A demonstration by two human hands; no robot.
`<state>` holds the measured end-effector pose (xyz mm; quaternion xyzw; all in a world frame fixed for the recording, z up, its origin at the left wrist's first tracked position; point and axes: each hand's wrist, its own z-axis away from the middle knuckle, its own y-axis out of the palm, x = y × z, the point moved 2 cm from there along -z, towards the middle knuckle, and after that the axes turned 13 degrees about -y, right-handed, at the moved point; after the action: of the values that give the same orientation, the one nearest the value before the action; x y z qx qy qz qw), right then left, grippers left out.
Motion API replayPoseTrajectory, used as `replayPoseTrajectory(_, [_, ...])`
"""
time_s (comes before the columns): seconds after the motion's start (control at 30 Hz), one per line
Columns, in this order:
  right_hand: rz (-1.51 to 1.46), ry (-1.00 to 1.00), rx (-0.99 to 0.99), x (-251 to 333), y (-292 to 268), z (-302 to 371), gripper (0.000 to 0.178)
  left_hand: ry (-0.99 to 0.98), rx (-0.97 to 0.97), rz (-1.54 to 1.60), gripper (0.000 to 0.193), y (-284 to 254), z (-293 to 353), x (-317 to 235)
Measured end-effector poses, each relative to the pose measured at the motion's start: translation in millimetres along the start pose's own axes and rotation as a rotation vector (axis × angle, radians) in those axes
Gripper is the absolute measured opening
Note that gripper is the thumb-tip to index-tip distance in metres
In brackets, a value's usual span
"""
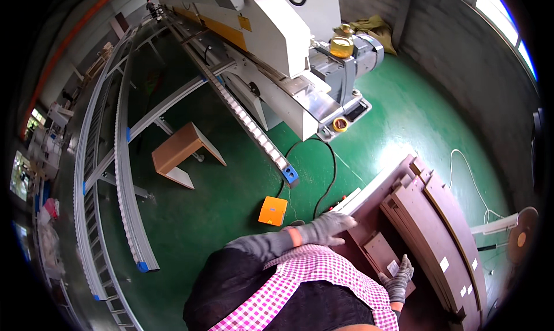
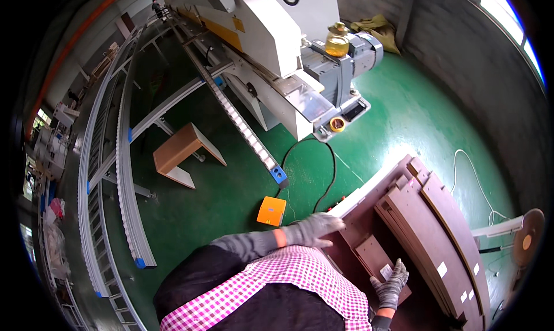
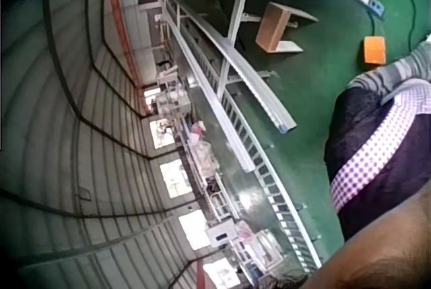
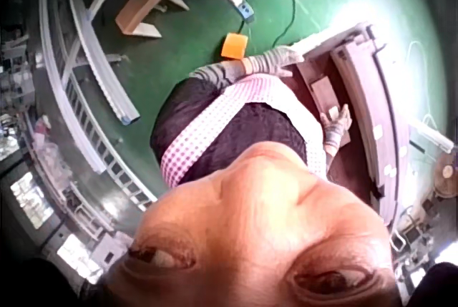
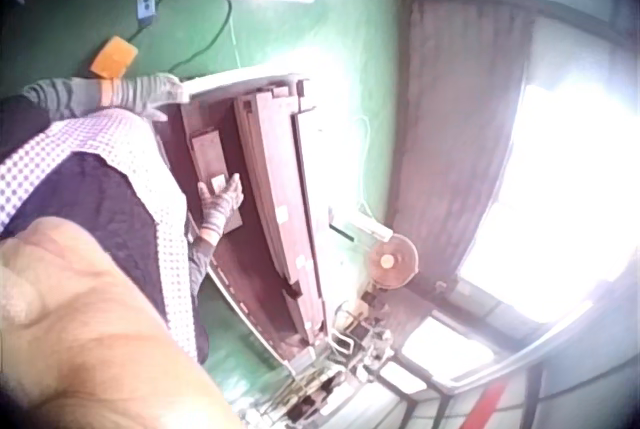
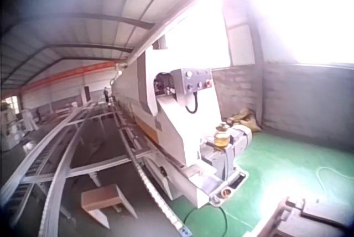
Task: The person picks up wooden planks from a stack and feeds them one at a time into an edge-banding machine, repeating this process for several planks.
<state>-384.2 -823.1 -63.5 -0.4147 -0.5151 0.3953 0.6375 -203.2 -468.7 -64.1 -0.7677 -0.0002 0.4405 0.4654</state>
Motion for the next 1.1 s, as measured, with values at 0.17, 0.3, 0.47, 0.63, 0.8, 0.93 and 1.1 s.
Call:
replayPoseTrajectory(0.17, [-0.311, -0.234, -0.335, 89.5, 35.8, -48.1, 0.068, -0.466, -0.503, 0.007, 0.047, -98.6, 84.2, 52.6])
replayPoseTrajectory(0.3, [-0.519, -0.549, -0.262, 167.3, 75.6, -91.0, 0.035, -0.571, -0.959, -0.006, 0.038, -162.5, 109.6, 94.7])
replayPoseTrajectory(0.47, [-0.51, -0.587, 0.166, 237.2, 91.7, -137.8, 0.035, -0.617, -1.218, 0.153, 0.038, -221.7, 109.5, 137.3])
replayPoseTrajectory(0.63, [-0.216, -0.736, 0.122, 282.1, 69.0, -153.7, 0.032, -0.597, -1.278, 0.123, 0.048, -278.7, 112.7, 171.8])
replayPoseTrajectory(0.8, [-0.252, -0.656, 0.131, 290.3, 71.3, -157.5, 0.031, -0.695, -1.211, -0.173, 0.072, -327.8, 109.5, 207.7])
replayPoseTrajectory(0.93, [-0.314, -0.605, 0.146, 290.2, 85.3, -160.3, 0.034, -0.846, -1.106, -0.299, 0.091, -355.8, 103.0, 239.9])
replayPoseTrajectory(1.1, [-0.343, -0.596, 0.056, 299.7, 84.6, -163.1, 0.032, -0.909, -1.057, -0.354, 0.101, -382.4, 92.5, 281.4])
